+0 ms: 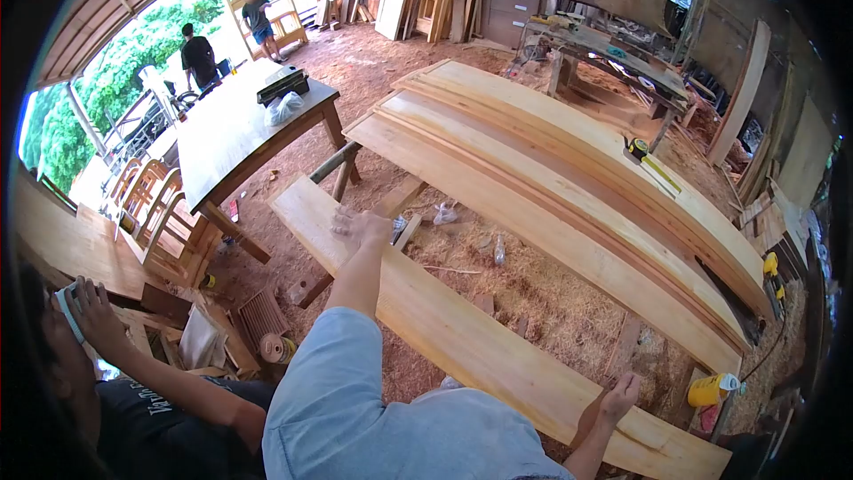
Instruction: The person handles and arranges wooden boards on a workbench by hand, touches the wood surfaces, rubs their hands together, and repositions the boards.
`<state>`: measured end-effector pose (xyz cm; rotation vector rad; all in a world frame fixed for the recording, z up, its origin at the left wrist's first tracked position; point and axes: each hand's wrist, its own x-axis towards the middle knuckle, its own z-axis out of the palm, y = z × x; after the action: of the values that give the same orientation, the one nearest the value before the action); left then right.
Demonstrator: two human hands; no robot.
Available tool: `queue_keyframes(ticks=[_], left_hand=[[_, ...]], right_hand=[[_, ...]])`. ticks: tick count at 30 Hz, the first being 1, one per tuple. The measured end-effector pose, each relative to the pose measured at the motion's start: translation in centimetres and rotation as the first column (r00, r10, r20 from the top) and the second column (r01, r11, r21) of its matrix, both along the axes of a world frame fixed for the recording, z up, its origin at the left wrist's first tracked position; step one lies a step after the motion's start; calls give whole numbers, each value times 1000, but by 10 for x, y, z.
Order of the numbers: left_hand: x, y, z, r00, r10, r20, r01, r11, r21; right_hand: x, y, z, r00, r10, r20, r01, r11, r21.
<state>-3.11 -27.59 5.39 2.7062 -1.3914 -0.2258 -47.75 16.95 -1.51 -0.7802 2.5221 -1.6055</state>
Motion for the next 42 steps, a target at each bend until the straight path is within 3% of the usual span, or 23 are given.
queue_keyframes(ticks=[7,11,17,19,23,29,34,38,40,42], left_hand=[[0,4,6,1000,-11,-27,10,1000,-10],[1,4,5,999,-19,-37,18,999,-26],[2,2,3,1000,-16,-20,17,1000,3],[5,-2,-4,1000,-17,-19,17,999,-40],[4,-1,-5,1000,0,-19,-1,999,-49],[0,3,6,1000,-11,-5,11,1000,-6],[0,5,8,1000,-28,-10,28,1000,-1],[-1,5,8,1000,-25,-9,25,1000,11],[0,1,2,1000,-4,9,4,1000,-3],[1,1,1,1000,-13,1,13,1000,1]], right_hand=[[7,-4,8,992,-30,-123,28,999,-15],[-4,1,-9,996,-29,-84,29,1000,-1],[-7,7,-4,996,88,29,-93,971,222],[-8,3,-13,999,-7,-49,9,999,36],[1,-3,-6,973,-68,-219,61,997,-41],[2,4,2,994,54,-93,-49,997,53],[15,3,18,991,90,98,-77,988,-136],[11,3,7,997,64,54,-55,986,-155],[6,6,1,984,70,166,-36,980,-197],[1,7,-4,986,77,147,-49,981,-186]])
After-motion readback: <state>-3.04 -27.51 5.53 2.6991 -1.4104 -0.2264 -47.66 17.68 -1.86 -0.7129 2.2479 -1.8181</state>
